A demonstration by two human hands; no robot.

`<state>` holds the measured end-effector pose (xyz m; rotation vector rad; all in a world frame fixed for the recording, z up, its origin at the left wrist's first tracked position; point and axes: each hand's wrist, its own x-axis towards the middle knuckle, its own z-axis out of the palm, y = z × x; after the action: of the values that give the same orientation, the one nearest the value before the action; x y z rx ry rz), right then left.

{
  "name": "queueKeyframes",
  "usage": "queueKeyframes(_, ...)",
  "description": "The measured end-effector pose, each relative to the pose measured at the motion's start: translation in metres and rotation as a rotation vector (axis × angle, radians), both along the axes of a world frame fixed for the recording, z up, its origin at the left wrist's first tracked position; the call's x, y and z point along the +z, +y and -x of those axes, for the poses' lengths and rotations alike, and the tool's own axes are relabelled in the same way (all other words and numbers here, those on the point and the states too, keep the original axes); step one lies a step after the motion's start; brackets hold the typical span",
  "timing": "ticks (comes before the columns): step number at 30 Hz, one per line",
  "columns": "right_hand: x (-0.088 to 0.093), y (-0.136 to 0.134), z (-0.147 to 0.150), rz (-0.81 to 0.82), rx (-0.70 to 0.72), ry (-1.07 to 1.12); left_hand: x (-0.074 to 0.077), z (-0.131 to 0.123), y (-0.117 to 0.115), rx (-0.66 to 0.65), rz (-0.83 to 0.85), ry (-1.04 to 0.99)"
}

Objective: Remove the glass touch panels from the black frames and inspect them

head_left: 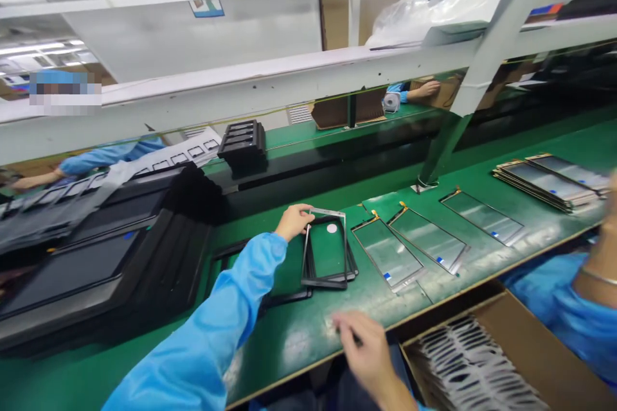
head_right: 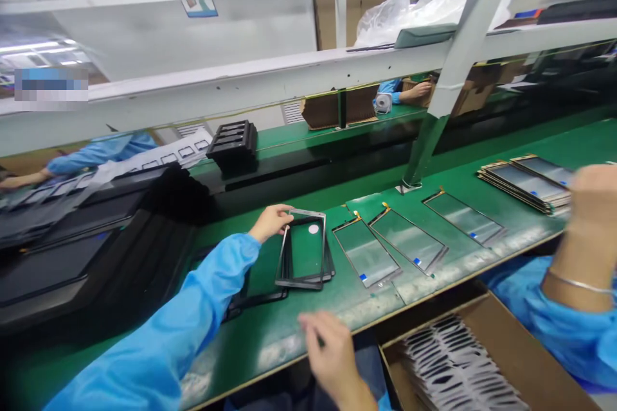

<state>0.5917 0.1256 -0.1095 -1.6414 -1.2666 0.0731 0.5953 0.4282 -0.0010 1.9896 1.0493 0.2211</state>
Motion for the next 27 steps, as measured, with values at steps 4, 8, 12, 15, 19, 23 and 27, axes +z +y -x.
queueKeyframes(4,-0.006,0.018,-0.081,0.171,-0.312,-0.118,0.02,0.037,-0.018,0.024,0.137,-0.274)
queueKeyframes(8,-0.015,0.014,-0.11,0.35,-0.374,-0.244,0.028,0.085,-0.041,0.085,0.202,-0.455)
queueKeyframes(12,-0.021,-0.04,-0.088,0.465,-0.332,-0.358,0.027,0.133,-0.06,0.169,0.243,-0.579)
queueKeyframes(15,-0.025,-0.084,-0.073,0.489,-0.322,-0.503,0.02,0.159,-0.072,0.249,0.298,-0.63)
queueKeyframes(19,-0.022,-0.113,-0.073,0.468,-0.285,-0.592,0.006,0.172,-0.084,0.31,0.376,-0.676)
queueKeyframes(23,0.011,-0.123,-0.087,0.351,-0.248,-0.641,-0.006,0.178,-0.095,0.333,0.421,-0.713)
queueKeyframes(27,0.064,-0.119,-0.095,0.213,-0.429,-0.399,-0.008,0.186,-0.106,0.275,0.442,-0.738)
